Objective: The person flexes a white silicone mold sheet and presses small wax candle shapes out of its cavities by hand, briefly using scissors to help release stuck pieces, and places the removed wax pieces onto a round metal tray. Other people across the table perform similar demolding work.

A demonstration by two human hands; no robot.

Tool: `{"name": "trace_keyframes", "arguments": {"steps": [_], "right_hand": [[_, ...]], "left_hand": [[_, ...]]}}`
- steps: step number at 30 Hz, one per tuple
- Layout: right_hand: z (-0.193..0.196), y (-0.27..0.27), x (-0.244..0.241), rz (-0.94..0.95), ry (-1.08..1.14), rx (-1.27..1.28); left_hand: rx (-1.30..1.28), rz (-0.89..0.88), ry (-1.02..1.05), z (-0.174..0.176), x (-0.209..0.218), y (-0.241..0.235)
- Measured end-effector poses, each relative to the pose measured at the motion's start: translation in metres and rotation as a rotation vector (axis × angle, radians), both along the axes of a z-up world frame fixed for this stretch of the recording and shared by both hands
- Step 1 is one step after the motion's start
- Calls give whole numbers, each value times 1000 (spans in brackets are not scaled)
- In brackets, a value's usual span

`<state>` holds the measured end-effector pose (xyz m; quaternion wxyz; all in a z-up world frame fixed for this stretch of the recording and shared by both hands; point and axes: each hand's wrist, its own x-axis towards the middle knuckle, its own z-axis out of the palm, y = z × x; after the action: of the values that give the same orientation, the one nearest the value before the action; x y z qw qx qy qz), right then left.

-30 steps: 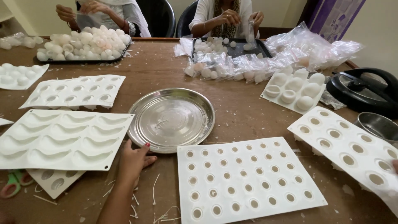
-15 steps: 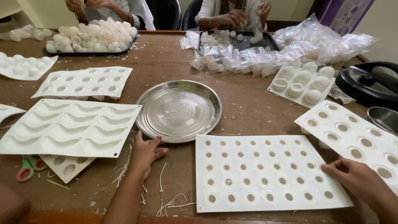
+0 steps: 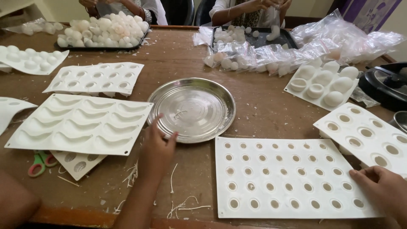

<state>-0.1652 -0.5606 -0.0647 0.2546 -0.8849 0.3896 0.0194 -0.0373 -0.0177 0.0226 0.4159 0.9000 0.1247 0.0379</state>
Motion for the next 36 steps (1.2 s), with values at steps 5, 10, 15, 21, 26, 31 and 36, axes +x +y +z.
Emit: {"name": "trace_keyframes", "arguments": {"steps": [5,10,15,21,26,31,36], "right_hand": [[-16,-3,-6,160,-294,-398],[37,78,-11,236,-325,-399],[21,105,-5,340,-328,-433],[18,114,-5,281,-305,-499],[12,111,-8,303,-289,-487],[22,118,-10,293,-413,-446],[18,117,-9,306,-431,-441]], "left_hand": [[903,-414,-845,-65,27,-5],[960,-492,-578,-68,30,-10],[847,-431,-845,-55,17,-14],[398,-191,-897,-31,9,-12],[-516,88,-729,16,1,-4],[-691,-30,-843,28,18,4],[255,-449,-1006,-9,42,-19]]}}
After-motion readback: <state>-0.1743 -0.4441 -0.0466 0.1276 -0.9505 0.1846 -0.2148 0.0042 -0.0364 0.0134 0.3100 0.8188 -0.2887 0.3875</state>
